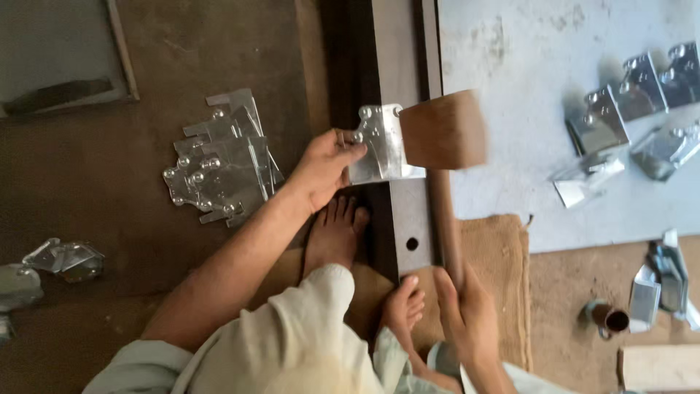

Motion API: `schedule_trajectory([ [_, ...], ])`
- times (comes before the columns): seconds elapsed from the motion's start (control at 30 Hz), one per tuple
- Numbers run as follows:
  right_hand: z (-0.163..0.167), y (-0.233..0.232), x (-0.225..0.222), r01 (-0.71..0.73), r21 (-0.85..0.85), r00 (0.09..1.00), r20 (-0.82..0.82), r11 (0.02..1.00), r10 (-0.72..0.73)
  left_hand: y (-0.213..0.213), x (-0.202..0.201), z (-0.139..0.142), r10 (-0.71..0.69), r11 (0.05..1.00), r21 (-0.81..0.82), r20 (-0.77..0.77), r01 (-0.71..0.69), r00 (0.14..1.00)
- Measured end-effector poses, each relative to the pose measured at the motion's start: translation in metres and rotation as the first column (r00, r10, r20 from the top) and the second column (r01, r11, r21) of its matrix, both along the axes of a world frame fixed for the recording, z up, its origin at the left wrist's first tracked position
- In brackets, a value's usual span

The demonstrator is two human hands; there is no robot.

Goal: The person sits on the floor and repeatedly places metal brackets onto a metal beam, then strikes them with a wooden mallet to shape them. The person handles multiple brackets one at a time, striking each several times before moving to the next.

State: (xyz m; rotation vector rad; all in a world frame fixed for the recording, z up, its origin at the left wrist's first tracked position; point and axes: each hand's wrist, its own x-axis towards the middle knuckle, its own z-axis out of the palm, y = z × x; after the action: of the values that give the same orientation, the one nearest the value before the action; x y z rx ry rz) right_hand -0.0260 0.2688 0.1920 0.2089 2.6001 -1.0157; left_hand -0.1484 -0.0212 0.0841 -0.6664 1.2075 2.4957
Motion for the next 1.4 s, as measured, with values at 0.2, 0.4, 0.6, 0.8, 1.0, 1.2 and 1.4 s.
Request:
schedule_trajectory([
  [0.2, 0.000, 0.000, 0.006, -0.122, 0.036, 0.991, 0.058, 0.992, 0.119, 0.002, 0.003, -0.005, 0.032, 0.998, 0.058, -0.028, -0.030, 0.999],
  [0.4, 0.009, 0.047, 0.040, 0.179, 0.114, 0.948, 0.246, 0.977, -0.202, 0.012, 0.031, -0.004, -0.007, 1.000, 0.020, 0.004, 0.007, 1.000],
  [0.6, -0.006, 0.081, 0.049, -0.096, 0.405, 0.989, -0.067, 0.909, 0.134, 0.026, 0.065, -0.020, -0.035, 0.994, -0.107, -0.032, 0.031, 0.999],
  [0.8, -0.015, -0.036, -0.075, -0.362, 0.246, 0.804, -0.406, 0.899, 0.435, 0.023, 0.056, -0.013, 0.004, 0.999, 0.050, -0.042, -0.002, 0.999],
  [1.0, -0.041, -0.105, -0.129, -0.474, 0.360, 0.749, -0.315, 0.803, 0.583, 0.039, 0.050, -0.009, 0.047, 0.901, -0.430, -0.038, -0.058, 0.998],
  [1.2, -0.044, -0.102, -0.127, -0.511, 0.448, 0.704, -0.271, 0.733, 0.656, 0.055, 0.024, 0.004, 0.074, 0.494, -0.819, -0.294, -0.291, 0.953],
  [1.4, -0.049, -0.087, -0.136, -0.590, 0.257, 0.698, -0.315, 0.765, 0.644, 0.055, 0.012, 0.008, -0.140, 0.195, -0.924, -0.357, -0.328, 0.924],
])
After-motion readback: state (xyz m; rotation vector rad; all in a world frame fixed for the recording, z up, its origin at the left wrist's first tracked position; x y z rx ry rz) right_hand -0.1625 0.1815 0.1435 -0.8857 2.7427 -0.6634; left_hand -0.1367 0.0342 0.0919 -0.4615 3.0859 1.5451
